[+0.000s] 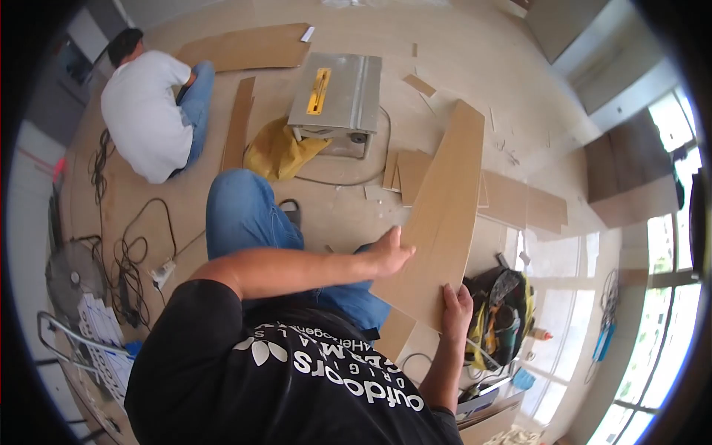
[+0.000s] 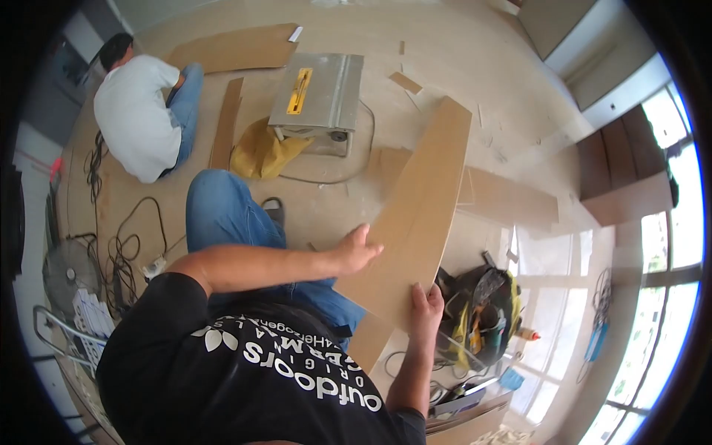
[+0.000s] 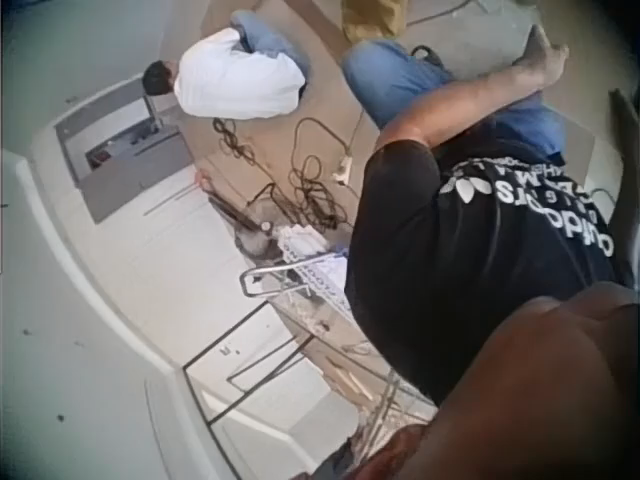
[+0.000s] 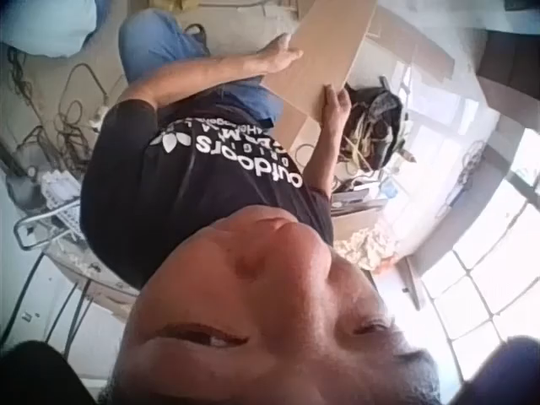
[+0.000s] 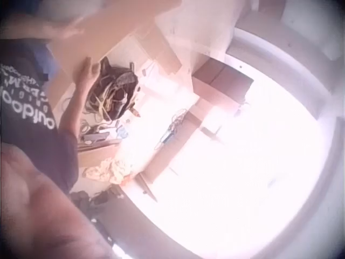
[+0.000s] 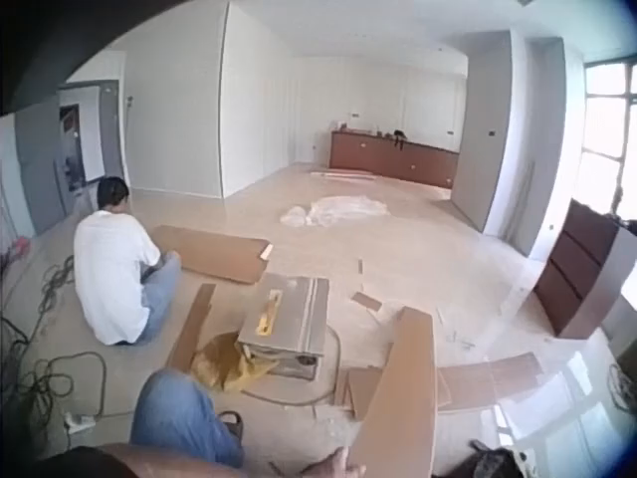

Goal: The person feeds a flooring plank through a table saw, then picks up a cut plank and a metal pull bar and walks across the room.

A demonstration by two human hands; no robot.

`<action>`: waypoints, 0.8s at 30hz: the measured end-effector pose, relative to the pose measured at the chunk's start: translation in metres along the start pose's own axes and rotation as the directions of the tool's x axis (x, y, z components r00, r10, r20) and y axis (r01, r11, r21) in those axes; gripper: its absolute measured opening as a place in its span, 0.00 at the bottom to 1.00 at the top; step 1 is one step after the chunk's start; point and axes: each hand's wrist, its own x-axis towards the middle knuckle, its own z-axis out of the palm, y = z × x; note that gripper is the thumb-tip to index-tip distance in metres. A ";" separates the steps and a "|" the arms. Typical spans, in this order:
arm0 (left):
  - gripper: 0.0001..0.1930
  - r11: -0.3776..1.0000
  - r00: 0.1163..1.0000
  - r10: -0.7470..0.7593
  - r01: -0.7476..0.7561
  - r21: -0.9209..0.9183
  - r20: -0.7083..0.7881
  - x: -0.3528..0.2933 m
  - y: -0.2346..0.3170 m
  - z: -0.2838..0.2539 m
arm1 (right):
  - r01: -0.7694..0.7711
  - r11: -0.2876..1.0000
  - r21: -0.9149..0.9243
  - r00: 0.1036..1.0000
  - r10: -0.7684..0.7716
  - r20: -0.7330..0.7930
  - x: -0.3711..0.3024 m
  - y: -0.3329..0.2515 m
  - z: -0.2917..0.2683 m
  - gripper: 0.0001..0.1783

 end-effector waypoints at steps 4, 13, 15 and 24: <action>0.20 0.934 0.934 0.356 -0.355 0.040 -0.033 0.068 0.043 -0.076 | 0.196 0.979 0.050 0.980 -0.197 0.002 0.034 -0.072 0.073 0.11; 0.14 0.899 0.859 0.437 -0.424 0.107 -0.268 0.088 0.093 -0.210 | 0.361 0.912 -0.196 0.926 -0.327 0.188 0.105 -0.159 0.181 0.13; 0.15 0.932 0.893 0.344 -0.361 -0.008 -0.290 0.104 0.099 -0.246 | 0.389 0.905 -0.171 0.911 -0.351 0.217 0.134 -0.172 0.214 0.14; 0.24 0.976 0.881 0.216 -0.199 0.084 -0.422 0.269 0.047 -0.431 | 0.371 0.904 -0.213 0.886 -0.276 0.372 0.318 -0.194 0.404 0.20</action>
